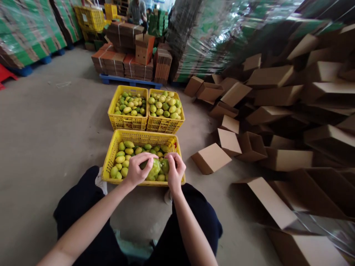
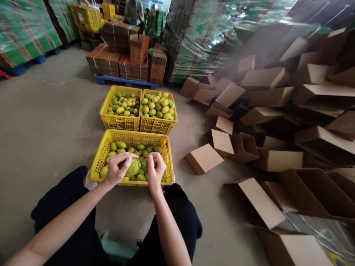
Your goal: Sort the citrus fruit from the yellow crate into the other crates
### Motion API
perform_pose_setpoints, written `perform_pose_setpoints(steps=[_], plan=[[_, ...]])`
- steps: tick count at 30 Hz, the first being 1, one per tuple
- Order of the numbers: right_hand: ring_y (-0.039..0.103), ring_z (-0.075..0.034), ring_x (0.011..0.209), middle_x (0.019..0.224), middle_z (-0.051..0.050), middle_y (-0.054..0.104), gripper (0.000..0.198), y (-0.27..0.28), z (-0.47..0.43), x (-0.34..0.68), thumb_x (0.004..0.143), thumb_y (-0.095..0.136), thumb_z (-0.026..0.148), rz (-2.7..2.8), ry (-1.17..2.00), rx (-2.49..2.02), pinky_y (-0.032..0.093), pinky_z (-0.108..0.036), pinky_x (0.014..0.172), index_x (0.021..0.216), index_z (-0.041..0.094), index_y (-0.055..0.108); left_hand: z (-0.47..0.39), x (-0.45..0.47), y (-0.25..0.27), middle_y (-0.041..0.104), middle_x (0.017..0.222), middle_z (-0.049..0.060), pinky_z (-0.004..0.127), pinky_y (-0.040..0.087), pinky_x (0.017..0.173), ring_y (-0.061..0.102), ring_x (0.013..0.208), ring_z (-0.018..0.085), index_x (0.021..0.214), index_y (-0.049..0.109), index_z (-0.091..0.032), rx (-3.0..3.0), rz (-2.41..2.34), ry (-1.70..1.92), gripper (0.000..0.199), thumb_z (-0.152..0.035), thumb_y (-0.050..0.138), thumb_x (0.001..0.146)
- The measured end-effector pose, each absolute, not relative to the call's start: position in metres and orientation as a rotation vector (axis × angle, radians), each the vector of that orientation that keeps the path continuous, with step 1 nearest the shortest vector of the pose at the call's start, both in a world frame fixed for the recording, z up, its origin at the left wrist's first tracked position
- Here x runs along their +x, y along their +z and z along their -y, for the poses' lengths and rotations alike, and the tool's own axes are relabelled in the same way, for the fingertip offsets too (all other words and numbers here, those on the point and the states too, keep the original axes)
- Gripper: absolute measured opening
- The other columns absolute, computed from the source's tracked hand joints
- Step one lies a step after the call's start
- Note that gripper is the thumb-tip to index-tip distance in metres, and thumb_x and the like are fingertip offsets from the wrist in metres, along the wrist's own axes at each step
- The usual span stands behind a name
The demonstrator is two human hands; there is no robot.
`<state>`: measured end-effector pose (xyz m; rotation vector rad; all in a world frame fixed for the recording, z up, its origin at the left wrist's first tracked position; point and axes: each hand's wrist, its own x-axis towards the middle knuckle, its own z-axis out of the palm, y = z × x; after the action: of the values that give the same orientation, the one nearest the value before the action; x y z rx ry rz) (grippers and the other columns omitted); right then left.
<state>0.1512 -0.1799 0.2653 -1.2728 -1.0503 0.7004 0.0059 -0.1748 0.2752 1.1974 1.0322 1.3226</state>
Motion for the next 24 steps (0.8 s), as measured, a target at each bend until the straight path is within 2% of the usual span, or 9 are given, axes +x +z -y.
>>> perform_pose_setpoints(steps=[2, 4, 7, 9, 13, 15, 17, 21, 24], plan=[[0.055, -0.018, 0.072, 0.07, 0.0, 0.063, 0.034, 0.262, 0.177, 0.15, 0.086, 0.062, 0.049, 0.99, 0.764, -1.293, 0.044, -0.03, 0.072, 0.065, 0.023, 0.064, 0.17, 0.006, 0.273, 0.077, 0.088, 0.008, 0.031, 0.051, 0.092, 0.069, 0.095, 0.026, 0.066, 0.077, -0.022, 0.987, -1.035, 1.279, 0.01, -0.025, 0.076, 0.075], [0.056, -0.018, 0.068, 0.065, -0.001, 0.063, 0.04, 0.257, 0.171, 0.15, 0.085, 0.06, 0.056, 0.85, 0.976, -1.282, 0.047, -0.03, 0.07, 0.061, 0.023, 0.064, 0.162, 0.008, 0.271, 0.075, 0.079, 0.007, 0.03, 0.055, 0.081, 0.07, 0.087, 0.024, 0.066, 0.074, -0.021, 0.687, -1.026, 1.119, 0.015, -0.027, 0.071, 0.078], [0.059, -0.018, 0.06, 0.06, -0.001, 0.063, 0.039, 0.252, 0.16, 0.152, 0.08, 0.062, 0.057, 0.52, 1.485, -1.204, 0.051, -0.031, 0.062, 0.061, 0.023, 0.062, 0.152, 0.009, 0.269, 0.071, 0.072, 0.008, 0.029, 0.056, 0.062, 0.068, 0.069, 0.02, 0.076, 0.072, -0.018, 0.179, -0.914, 0.833, 0.022, -0.034, 0.061, 0.085], [0.06, -0.018, 0.056, 0.061, -0.002, 0.065, 0.03, 0.254, 0.154, 0.153, 0.08, 0.063, 0.049, 0.287, 1.706, -1.149, 0.051, -0.029, 0.056, 0.067, 0.022, 0.064, 0.149, 0.009, 0.27, 0.07, 0.073, 0.008, 0.028, 0.056, 0.058, 0.067, 0.064, 0.018, 0.084, 0.07, -0.015, -0.041, -0.828, 0.782, 0.028, -0.039, 0.057, 0.089], [0.06, -0.015, 0.052, 0.065, -0.001, 0.069, 0.019, 0.259, 0.151, 0.153, 0.083, 0.062, 0.039, 0.054, 1.757, -1.04, 0.042, -0.023, 0.044, 0.081, 0.021, 0.067, 0.151, 0.006, 0.279, 0.07, 0.078, 0.01, 0.027, 0.06, 0.059, 0.068, 0.065, 0.017, 0.104, 0.068, -0.011, -0.231, -0.678, 0.813, 0.037, -0.042, 0.049, 0.095], [0.06, -0.015, 0.051, 0.068, -0.001, 0.07, 0.022, 0.253, 0.15, 0.153, 0.083, 0.064, 0.043, 0.062, 1.74, -1.016, 0.038, -0.021, 0.041, 0.087, 0.022, 0.066, 0.154, 0.002, 0.281, 0.07, 0.083, 0.011, 0.028, 0.061, 0.06, 0.07, 0.067, 0.017, 0.115, 0.066, -0.01, -0.288, -0.6, 0.831, 0.041, -0.039, 0.044, 0.097], [0.063, -0.016, 0.053, 0.069, -0.001, 0.07, 0.027, 0.238, 0.149, 0.153, 0.081, 0.067, 0.049, 0.104, 1.716, -1.062, 0.039, -0.022, 0.042, 0.089, 0.023, 0.064, 0.155, -0.003, 0.278, 0.072, 0.089, 0.012, 0.032, 0.064, 0.064, 0.072, 0.071, 0.019, 0.126, 0.062, -0.011, -0.302, -0.573, 0.883, 0.042, -0.034, 0.042, 0.097], [0.065, -0.021, 0.052, 0.057, -0.001, 0.065, 0.036, 0.193, 0.153, 0.152, 0.069, 0.073, 0.058, 0.304, 1.809, -1.262, 0.041, -0.026, 0.041, 0.077, 0.025, 0.06, 0.156, -0.019, 0.266, 0.072, 0.087, 0.01, 0.032, 0.062, 0.058, 0.073, 0.071, 0.021, 0.132, 0.058, -0.015, -0.359, -0.688, 1.001, 0.041, -0.03, 0.044, 0.097], [0.058, -0.019, 0.041, 0.048, 0.001, 0.059, 0.04, 0.166, 0.159, 0.148, 0.053, 0.084, 0.05, 0.447, 1.858, -1.289, 0.036, -0.026, 0.037, 0.06, 0.027, 0.052, 0.158, -0.035, 0.258, 0.071, 0.078, 0.008, 0.03, 0.058, 0.053, 0.071, 0.063, 0.021, 0.126, 0.06, -0.015, -0.423, -0.813, 1.011, 0.036, -0.032, 0.049, 0.096]])
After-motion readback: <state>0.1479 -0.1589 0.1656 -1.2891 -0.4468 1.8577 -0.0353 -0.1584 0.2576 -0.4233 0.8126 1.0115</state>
